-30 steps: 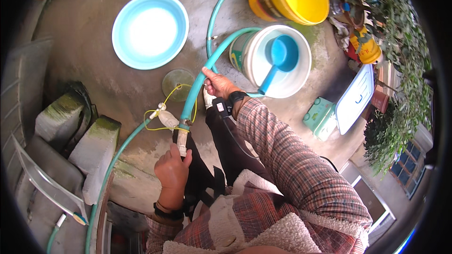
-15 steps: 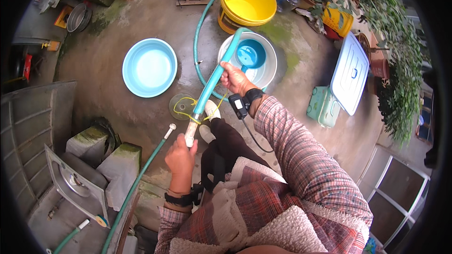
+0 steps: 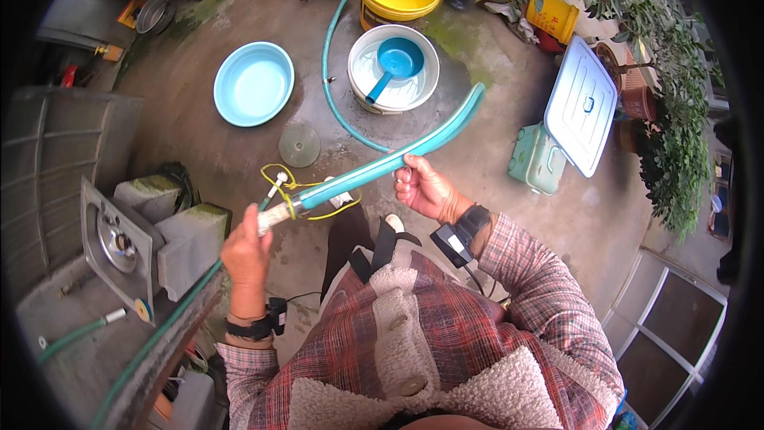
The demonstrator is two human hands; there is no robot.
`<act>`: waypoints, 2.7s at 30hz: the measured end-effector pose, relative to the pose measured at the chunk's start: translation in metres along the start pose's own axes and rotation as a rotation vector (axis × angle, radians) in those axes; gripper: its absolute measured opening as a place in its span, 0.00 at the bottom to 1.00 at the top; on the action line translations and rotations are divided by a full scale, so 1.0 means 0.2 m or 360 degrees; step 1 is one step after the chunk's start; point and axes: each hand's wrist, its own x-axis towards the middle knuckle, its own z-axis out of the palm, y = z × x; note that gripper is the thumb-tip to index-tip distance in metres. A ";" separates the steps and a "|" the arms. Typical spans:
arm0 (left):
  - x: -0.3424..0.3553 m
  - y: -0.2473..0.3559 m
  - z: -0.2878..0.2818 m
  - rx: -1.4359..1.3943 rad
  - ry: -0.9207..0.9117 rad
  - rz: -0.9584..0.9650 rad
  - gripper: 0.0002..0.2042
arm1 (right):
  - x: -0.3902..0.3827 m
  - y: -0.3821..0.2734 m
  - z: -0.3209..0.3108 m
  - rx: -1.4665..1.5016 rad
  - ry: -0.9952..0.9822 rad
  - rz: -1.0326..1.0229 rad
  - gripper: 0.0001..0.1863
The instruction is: The person repairs a garden hose by removing a white plastic connector, inserting a rubber gasket, and reattaching the connector to the hose end. They then secure the connection with a yellow string.
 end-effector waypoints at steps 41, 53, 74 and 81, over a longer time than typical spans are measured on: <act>-1.76 -0.47 -0.96 -0.2493 0.0915 -0.0817 0.13 | -0.79 1.15 0.61 -0.2033 -0.0936 -0.0047 0.11; -1.98 -0.63 -1.53 -0.1571 0.0834 -0.0918 0.18 | -0.66 2.04 0.31 -0.2992 -0.1493 -0.0365 0.26; -1.72 -0.59 -1.36 0.0235 0.1171 -0.0857 0.15 | 0.21 1.98 0.41 -0.2669 -0.1505 -0.0225 0.23; -1.62 -0.97 -1.40 0.0854 0.1184 -0.1393 0.18 | 0.50 0.57 -0.01 -0.2612 -0.0185 -0.0139 0.14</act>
